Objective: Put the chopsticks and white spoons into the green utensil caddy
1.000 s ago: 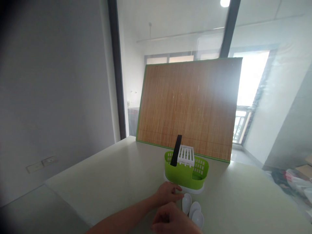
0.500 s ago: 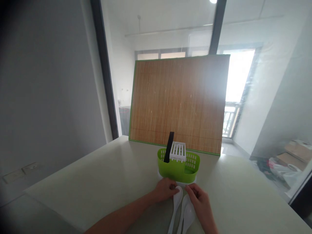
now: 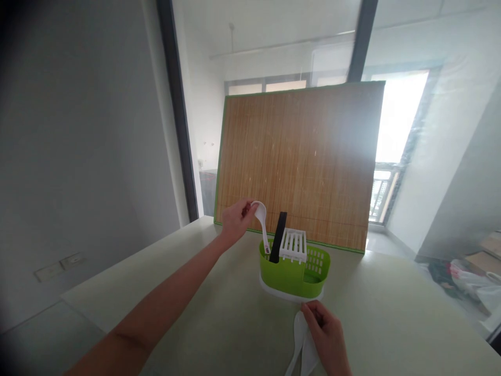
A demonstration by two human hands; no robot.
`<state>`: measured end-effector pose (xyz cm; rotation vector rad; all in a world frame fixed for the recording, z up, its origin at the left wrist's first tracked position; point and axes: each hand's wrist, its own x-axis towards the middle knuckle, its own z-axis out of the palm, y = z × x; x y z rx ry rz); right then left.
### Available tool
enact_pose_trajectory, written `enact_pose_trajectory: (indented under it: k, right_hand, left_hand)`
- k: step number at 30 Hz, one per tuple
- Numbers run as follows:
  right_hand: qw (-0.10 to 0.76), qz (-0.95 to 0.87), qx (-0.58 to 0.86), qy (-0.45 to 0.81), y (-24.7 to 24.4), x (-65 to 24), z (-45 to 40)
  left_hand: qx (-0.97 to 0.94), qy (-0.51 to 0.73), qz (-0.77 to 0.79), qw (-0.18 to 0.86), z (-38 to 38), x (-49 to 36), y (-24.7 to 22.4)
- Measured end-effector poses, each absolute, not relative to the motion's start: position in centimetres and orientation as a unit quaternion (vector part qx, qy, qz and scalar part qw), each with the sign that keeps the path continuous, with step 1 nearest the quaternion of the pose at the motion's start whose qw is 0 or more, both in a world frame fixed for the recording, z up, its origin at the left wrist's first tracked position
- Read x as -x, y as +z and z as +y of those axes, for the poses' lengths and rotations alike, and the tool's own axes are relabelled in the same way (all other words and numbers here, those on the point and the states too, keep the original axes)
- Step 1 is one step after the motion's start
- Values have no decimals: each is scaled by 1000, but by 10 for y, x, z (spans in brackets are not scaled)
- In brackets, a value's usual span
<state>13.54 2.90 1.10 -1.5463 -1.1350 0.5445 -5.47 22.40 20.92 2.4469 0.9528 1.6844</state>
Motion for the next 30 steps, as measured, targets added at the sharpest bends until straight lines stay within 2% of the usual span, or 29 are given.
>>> enact_pose_trajectory:
  k: [6, 12, 24, 30]
  right_hand:
    - [526, -486, 662, 222, 5, -138, 30]
    - [506, -496, 671, 219, 3, -135, 30]
    - [488, -505, 679, 215, 4, -133, 29]
    - [487, -496, 691, 199, 4, -137, 29]
  left_hand:
    - [-855, 365, 365, -53, 264, 19, 162]
    - [-875, 307, 369, -58, 274, 11, 121]
    - [-887, 285, 360, -49, 273, 18, 116]
    - [-862, 361, 354, -21, 256, 27, 127]
